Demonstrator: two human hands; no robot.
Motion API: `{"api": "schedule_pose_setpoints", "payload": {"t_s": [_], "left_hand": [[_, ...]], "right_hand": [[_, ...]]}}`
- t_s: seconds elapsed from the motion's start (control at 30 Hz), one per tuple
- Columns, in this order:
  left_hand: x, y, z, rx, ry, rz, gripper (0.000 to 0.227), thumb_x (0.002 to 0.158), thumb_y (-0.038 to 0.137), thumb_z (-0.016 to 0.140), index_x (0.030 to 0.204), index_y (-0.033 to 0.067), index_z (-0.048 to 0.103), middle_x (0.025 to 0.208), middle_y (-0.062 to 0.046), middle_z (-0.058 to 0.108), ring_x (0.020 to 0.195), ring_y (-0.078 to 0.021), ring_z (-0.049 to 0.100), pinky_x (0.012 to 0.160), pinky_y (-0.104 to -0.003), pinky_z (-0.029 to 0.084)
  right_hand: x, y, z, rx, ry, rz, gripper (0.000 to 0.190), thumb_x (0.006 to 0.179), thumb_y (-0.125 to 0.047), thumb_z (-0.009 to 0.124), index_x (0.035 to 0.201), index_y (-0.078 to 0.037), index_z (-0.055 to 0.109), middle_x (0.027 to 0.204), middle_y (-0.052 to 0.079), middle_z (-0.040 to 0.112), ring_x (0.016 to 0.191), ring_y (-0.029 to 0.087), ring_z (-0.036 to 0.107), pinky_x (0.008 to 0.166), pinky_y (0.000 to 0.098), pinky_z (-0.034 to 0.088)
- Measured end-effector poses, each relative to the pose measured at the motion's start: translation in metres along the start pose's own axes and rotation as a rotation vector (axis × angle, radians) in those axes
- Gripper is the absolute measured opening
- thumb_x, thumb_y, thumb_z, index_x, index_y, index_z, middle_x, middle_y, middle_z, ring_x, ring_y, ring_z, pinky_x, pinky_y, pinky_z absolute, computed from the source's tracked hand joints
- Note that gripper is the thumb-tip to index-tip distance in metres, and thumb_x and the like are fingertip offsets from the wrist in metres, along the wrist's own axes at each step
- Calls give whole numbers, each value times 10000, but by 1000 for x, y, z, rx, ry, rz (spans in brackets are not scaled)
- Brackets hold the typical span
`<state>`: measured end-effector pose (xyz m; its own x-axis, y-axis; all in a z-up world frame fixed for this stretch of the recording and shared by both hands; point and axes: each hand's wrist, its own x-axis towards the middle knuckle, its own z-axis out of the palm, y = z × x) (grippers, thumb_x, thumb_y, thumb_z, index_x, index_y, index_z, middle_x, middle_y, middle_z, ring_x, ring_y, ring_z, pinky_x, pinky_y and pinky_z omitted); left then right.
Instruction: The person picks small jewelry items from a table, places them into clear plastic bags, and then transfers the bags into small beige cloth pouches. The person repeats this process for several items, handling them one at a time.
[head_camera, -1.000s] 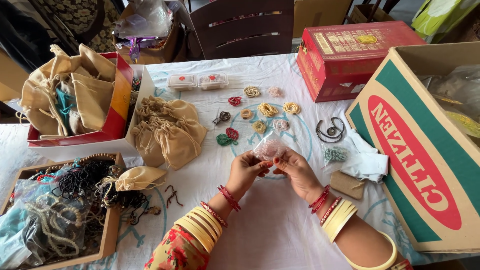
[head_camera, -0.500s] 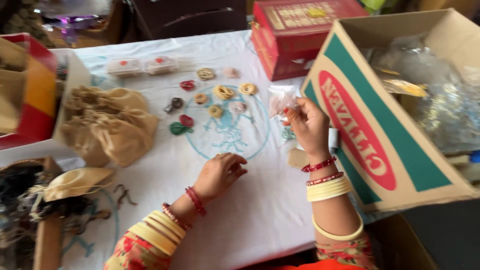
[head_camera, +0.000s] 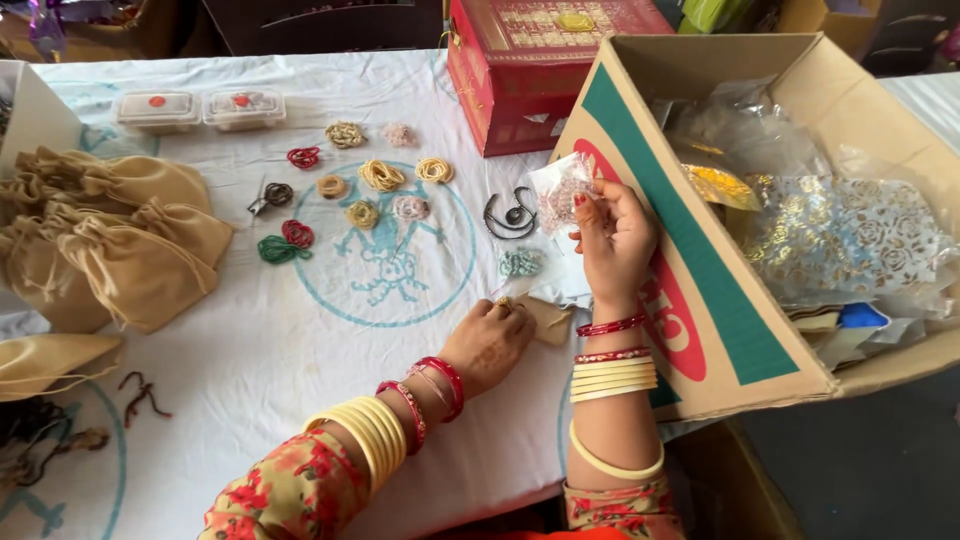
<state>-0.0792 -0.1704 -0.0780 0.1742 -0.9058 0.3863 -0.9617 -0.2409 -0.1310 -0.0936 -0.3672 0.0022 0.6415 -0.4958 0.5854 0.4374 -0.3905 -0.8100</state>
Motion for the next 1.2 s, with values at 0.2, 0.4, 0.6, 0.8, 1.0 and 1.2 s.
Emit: {"api": "schedule_pose_setpoints", "payload": {"t_s": [0.2,0.4,0.6,0.8,1.0,1.2], "left_hand": [[-16,-23,-13,4,87,-51,205,879,178,662,1076,155,714,1055,6,675,1124,-179,593,1004,-427,466],[-58,-106,-93,-208,142,-154,204,844,195,713,1044,164,741,1136,-25,687,1114,-207,590,907,-421,462],[-103,-127,-113,-71,188,-431,233,883,114,729,1091,210,772,1019,-5,695,938,-225,646,835,-400,496],[-75,-59,-70,-421,-34,-720,504,810,503,794,1057,76,692,1026,-134,664,921,-349,664,756,-460,550],[-77,-66,-32,-409,-22,-910,294,907,337,675,1028,70,644,1052,-139,675,928,-351,670,769,-467,542],[-85,-74,-40,-535,-93,-937,253,844,325,699,969,107,677,989,-83,708,936,-302,697,814,-429,550]], "right_hand": [[1,8,-1,-8,4,-46,281,1037,-182,710,1190,40,629,891,9,676,720,15,589,613,184,535],[-1,7,5,-34,29,-30,253,1024,-169,711,1158,38,654,827,-7,660,629,14,548,570,187,517],[-7,19,25,55,-156,188,234,997,-199,716,1102,8,690,773,-19,626,594,25,553,497,187,428],[-17,20,47,45,-531,434,201,961,-173,704,1083,-13,715,830,-7,693,656,26,559,503,195,432],[-30,15,61,9,-761,465,136,953,-79,679,1063,-2,697,893,-14,701,772,16,609,658,179,492],[-39,-4,77,-158,-853,513,146,914,-70,709,1038,7,698,826,-1,697,717,30,583,611,207,473]]}}
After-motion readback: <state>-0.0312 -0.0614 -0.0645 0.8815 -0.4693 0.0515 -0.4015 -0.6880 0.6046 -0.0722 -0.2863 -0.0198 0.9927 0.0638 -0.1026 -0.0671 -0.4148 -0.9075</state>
